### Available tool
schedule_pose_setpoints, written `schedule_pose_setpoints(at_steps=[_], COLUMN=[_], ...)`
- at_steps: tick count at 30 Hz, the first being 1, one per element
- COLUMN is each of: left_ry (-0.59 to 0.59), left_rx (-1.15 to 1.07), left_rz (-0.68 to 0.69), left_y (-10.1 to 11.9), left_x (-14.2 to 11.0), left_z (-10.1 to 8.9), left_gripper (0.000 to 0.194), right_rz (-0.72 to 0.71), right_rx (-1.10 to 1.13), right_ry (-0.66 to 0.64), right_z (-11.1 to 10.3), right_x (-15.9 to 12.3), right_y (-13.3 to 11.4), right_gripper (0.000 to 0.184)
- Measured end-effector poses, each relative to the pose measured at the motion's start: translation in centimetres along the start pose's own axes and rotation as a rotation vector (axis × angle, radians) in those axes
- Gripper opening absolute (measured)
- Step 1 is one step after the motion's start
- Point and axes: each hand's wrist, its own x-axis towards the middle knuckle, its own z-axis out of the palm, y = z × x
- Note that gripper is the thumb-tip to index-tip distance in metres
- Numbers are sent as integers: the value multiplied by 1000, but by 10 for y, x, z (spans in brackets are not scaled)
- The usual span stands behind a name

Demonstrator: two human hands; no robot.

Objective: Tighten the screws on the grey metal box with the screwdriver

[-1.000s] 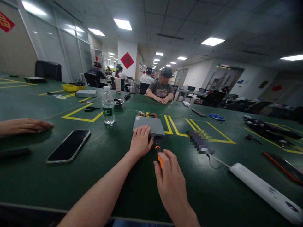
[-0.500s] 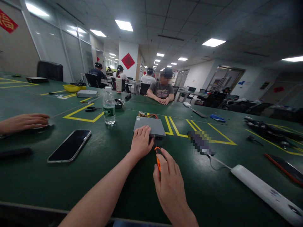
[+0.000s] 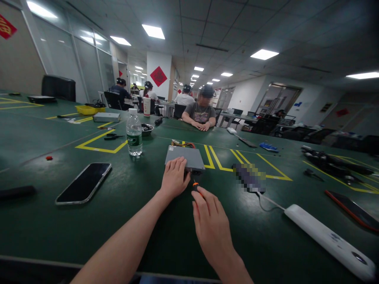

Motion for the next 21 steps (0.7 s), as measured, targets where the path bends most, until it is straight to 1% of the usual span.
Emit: schedule_pose_setpoints(at_steps=[2,4,6,9,12,13,14,16,19,21], left_ry=[-2,-4,-2,7,9,7,6,3,1,-3], left_rx=[2,4,4,-3,-9,-8,-7,-4,-1,1], left_rz=[-1,0,0,2,9,10,9,6,4,5], left_y=[0,-1,-1,-1,-2,-2,-2,-2,-2,-1], left_x=[0,-1,-1,-1,-1,-1,-1,-1,0,0], left_z=[1,1,1,0,0,0,0,0,-1,-1], left_gripper=[38,38,37,39,40,40,40,41,41,41], right_rz=[13,39,-15,-192,-455,-528,-562,-551,-480,-479], right_rx=[-53,-104,-118,-109,-65,-49,-30,-3,72,128], right_ry=[16,-7,-61,-105,-110,-86,-53,-54,-59,-57], right_z=[0,-2,-6,-10,-10,-10,-8,-5,2,7], right_x=[2,6,10,14,16,18,19,21,17,10], right_y=[4,8,11,14,24,28,33,38,41,42], right_gripper=[21,21,24,24,30,26,21,12,18,19])
